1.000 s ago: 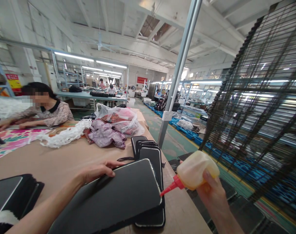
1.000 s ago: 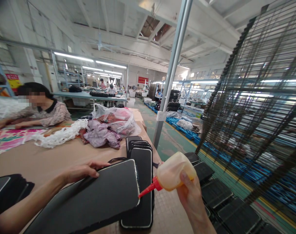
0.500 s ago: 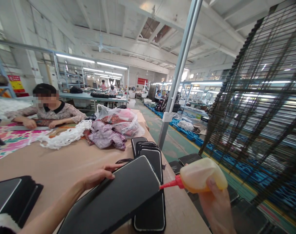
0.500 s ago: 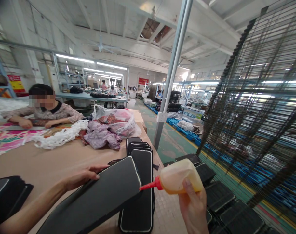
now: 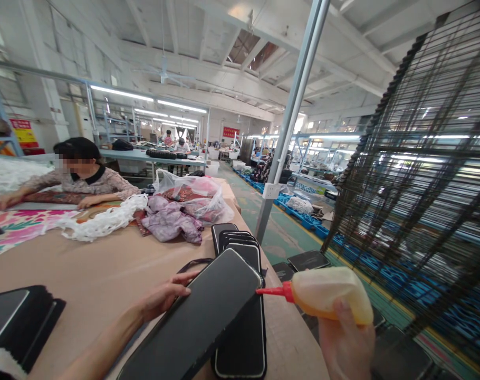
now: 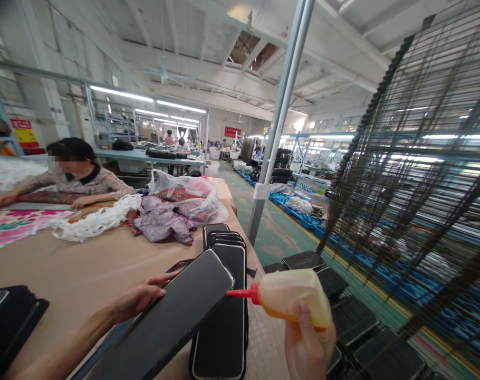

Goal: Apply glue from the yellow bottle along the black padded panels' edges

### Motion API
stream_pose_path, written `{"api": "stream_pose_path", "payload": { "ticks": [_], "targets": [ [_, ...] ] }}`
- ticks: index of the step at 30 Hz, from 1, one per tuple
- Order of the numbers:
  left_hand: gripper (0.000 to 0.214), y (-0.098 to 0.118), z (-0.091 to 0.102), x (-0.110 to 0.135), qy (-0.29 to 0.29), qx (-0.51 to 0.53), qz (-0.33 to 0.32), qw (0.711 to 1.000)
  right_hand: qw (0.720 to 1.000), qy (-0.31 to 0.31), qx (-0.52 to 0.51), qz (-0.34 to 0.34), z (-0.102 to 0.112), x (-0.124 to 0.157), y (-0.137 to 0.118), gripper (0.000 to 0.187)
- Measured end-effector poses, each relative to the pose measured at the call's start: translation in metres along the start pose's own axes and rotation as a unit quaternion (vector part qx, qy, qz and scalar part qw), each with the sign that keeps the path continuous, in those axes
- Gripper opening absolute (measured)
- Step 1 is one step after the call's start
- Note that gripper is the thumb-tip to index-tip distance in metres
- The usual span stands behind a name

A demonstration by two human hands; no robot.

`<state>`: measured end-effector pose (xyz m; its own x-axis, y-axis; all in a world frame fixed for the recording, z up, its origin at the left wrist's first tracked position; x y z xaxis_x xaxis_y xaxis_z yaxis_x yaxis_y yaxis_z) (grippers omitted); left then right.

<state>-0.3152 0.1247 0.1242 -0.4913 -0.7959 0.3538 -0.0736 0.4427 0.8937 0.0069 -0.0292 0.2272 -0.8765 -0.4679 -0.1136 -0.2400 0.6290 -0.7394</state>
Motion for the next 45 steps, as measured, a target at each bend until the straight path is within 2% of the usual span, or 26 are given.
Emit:
{"api": "stream_pose_path", "payload": {
  "ticks": [6,14,19,24,30,38,45],
  "targets": [
    [0.066,-0.002,-0.005,0.000,0.001,0.013,-0.002,1.000,1.000,0.019,-0.001,0.003,0.006,0.001,0.004,0.049],
    [0.065,-0.003,-0.011,-0.001,-0.024,0.035,-0.005,0.999,1.000,-0.003,-0.009,-0.004,0.002,0.003,0.007,0.056],
    [0.073,0.002,-0.016,0.001,-0.010,0.032,-0.001,0.999,1.000,-0.001,0.003,-0.008,0.002,0.003,0.010,0.055],
    [0.071,0.002,-0.017,0.000,0.003,0.057,-0.001,0.998,0.999,0.026,0.014,0.025,0.010,0.000,0.010,0.054],
    [0.067,-0.001,-0.018,-0.002,-0.002,0.067,0.009,0.998,1.000,0.002,0.014,0.022,0.005,0.002,0.016,0.048],
    [0.060,0.009,-0.030,0.001,-0.028,0.084,-0.006,0.996,0.999,-0.005,0.032,0.027,0.004,0.007,0.019,0.052],
    [0.068,0.008,-0.030,-0.003,-0.043,0.097,-0.012,0.994,1.000,0.003,0.025,-0.010,-0.001,0.011,0.025,0.064]
  ]
}}
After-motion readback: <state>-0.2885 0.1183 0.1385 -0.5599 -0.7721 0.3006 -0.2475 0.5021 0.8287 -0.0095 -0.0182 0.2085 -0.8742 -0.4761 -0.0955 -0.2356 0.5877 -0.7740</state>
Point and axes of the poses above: each hand's wrist, its own x-axis away from the middle knuckle, its own z-axis out of the back of the hand, y = z × x, the point moved 10 cm from there along -x, towards the middle knuckle, and after that the axes turned 9 degrees about y, right-handed, at the moved point
